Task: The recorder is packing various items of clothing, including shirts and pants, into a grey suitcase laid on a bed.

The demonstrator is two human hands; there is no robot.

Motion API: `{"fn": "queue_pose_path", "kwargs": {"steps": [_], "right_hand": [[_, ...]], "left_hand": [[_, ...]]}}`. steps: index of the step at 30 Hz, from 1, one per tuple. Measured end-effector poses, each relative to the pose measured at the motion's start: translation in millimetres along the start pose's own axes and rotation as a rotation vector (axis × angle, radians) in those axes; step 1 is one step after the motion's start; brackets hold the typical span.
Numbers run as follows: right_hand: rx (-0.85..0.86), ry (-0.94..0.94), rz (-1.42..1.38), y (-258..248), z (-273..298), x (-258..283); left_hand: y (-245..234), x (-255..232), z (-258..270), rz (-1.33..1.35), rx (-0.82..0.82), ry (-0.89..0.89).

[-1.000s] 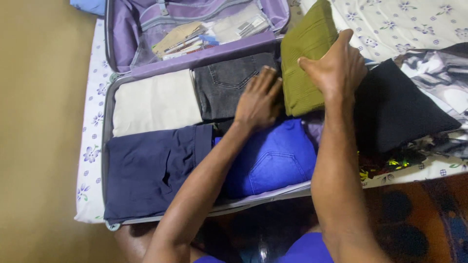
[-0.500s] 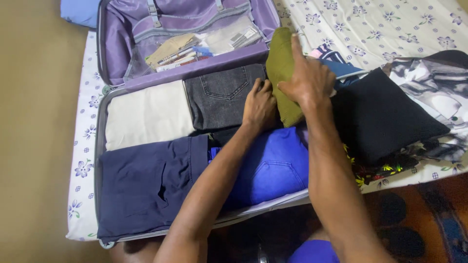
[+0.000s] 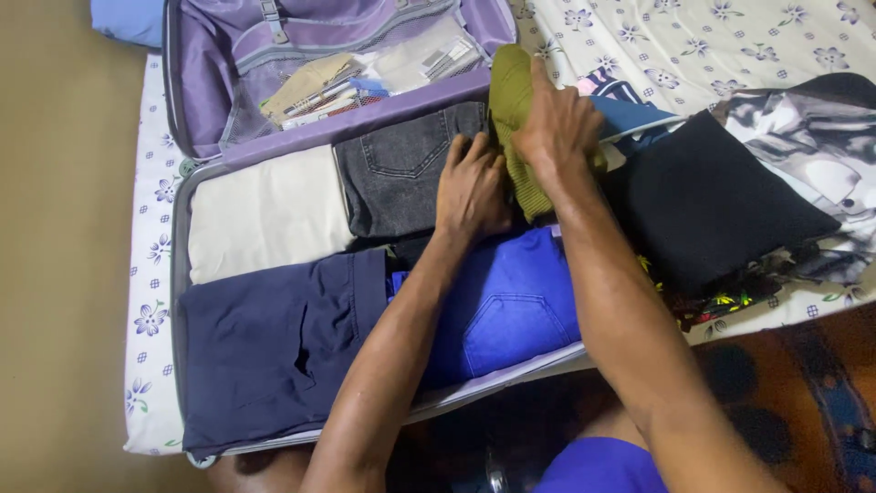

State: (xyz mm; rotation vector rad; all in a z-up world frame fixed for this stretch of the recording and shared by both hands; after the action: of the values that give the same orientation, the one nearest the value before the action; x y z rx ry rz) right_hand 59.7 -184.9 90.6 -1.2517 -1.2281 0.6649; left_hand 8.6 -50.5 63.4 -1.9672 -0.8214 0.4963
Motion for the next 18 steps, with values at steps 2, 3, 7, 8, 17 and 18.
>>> {"fn": "queue_pose_path", "kwargs": {"steps": [2, 3, 7, 8, 17, 18], "right_hand": [[-0.009, -0.008, 0.010, 3, -3, -2], [-0.018, -0.018, 0.019, 4, -5, -3], [0.052, 0.016, -0.011, 9, -5, 4], [0.032, -0.018, -0.007, 8, -5, 9], [0.033, -0.072, -0.140, 22, -16, -1], [-0.080, -0.092, -0.150, 25, -14, -4]], "left_hand": [[-8, 4, -1, 0.015, -0.012, -0.015], [-12, 7, -3, 0.029, -0.025, -0.032], [-19, 7, -4, 0.079, 0.042, -0.037], [-7, 4, -3, 0.077, 0.030, -0.008], [45, 12, -4, 0.001, 0.183, -0.050], [51, 12, -6, -0.050, 0.158, -0.065]]}}
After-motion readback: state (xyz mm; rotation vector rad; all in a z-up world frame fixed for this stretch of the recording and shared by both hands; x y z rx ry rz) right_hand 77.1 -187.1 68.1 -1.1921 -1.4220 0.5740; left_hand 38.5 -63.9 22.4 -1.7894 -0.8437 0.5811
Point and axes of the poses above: each hand's wrist, its own z-axis away from the middle knuckle, its own y-axis out of the palm, x = y × z, the point moved 6 cm from there along -z, towards the middle knuckle, and after that the axes turned 6 degrees about -z, right-handed, at the moved point
